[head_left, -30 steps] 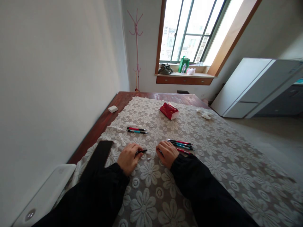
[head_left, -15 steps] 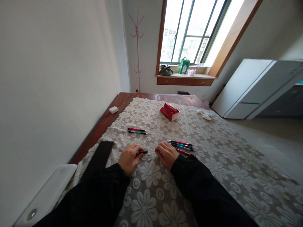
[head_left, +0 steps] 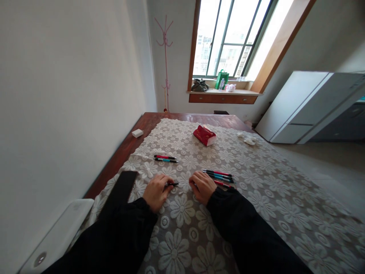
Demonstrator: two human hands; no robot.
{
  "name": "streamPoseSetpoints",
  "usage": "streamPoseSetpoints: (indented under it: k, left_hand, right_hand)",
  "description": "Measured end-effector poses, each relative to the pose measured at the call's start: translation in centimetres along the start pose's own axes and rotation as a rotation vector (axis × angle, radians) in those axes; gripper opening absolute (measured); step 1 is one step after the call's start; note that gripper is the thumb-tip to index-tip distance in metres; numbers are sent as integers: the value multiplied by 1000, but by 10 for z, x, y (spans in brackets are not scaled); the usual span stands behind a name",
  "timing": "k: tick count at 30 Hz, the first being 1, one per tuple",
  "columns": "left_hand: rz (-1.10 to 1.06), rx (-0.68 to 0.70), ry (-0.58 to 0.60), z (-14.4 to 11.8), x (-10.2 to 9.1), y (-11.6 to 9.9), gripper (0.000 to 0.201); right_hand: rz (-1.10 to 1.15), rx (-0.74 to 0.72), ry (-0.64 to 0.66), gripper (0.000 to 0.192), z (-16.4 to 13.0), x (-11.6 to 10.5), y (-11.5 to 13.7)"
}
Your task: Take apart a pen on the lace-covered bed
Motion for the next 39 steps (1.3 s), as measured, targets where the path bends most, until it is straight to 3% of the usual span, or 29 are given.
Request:
streamPoseSetpoints:
  k: [25,32,39]
  left_hand:
    - [-22,8,24,1,0,-1,9]
    - [-30,14,34,2,1,1,11]
    - [-35,-2,34,2,0,-2,13]
  right_hand:
    - [55,-51,47,10,4,6,1]
    - [-98,-92,105,11,5,4,10]
    - [2,-15,75,9,5,9,13]
Point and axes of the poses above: each hand's wrist, its own z-axis towards the middle knuckle, its own x-axis out of the palm, y = z × x, the point moved 1 cm from there along z, towards the middle knuckle, and after that the axes turned 1 degree about -x, right-handed, at the moved point
